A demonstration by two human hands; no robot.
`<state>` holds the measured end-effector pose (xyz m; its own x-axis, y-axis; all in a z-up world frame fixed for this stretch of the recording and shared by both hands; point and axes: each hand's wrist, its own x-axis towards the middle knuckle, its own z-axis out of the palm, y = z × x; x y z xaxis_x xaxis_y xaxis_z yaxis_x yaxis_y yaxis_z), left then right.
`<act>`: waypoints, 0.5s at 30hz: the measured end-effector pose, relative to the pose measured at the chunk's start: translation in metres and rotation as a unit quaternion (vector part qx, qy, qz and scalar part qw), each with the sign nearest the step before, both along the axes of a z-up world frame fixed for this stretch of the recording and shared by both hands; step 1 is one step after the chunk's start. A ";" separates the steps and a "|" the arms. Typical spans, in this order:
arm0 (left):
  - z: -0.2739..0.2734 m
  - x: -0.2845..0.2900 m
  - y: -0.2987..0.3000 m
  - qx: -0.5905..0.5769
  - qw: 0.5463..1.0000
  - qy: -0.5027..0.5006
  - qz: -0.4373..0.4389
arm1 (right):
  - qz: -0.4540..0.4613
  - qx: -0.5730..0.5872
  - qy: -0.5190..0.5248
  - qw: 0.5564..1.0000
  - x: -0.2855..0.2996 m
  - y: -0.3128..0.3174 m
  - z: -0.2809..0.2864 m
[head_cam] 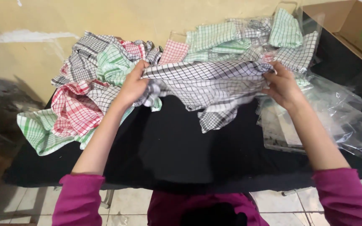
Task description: Folding a checkered cloth and placing it into a plastic bag
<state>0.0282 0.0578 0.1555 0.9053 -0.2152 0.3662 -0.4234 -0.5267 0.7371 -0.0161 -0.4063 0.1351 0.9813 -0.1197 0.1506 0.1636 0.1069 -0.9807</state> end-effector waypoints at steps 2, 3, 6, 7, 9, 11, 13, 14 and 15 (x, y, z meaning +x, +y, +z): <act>-0.005 -0.007 -0.011 -0.032 0.999 0.016 -0.009 | -0.006 -0.005 -0.005 1.000 0.007 0.002 -0.011; -0.006 -0.009 -0.017 -0.063 0.997 0.032 -0.018 | -0.012 -0.009 -0.010 1.000 0.012 0.002 -0.016; -0.015 -0.009 -0.023 -0.164 0.984 0.043 -0.048 | 0.005 0.050 0.035 0.998 0.008 0.010 -0.004; -0.001 -0.018 -0.015 -0.164 0.984 0.042 -0.048 | 0.006 0.050 0.035 0.998 0.018 -0.003 -0.015; 0.025 -0.038 0.000 -0.077 0.983 0.138 -0.093 | -0.001 0.075 0.122 0.990 0.035 -0.029 -0.041; 0.068 -0.075 -0.020 -0.010 0.975 0.173 -0.136 | 0.009 0.013 0.133 0.991 -0.003 0.003 0.002; 0.071 -0.076 -0.025 0.058 0.960 0.207 -0.179 | 0.019 -0.049 0.143 0.988 -0.024 0.018 0.029; 0.053 -0.059 -0.020 0.133 0.958 0.196 -0.161 | 0.042 -0.154 0.160 0.974 -0.026 0.018 0.035; 0.035 -0.042 -0.016 0.207 0.950 0.184 -0.142 | 0.064 -0.256 0.175 0.948 -0.028 0.018 0.042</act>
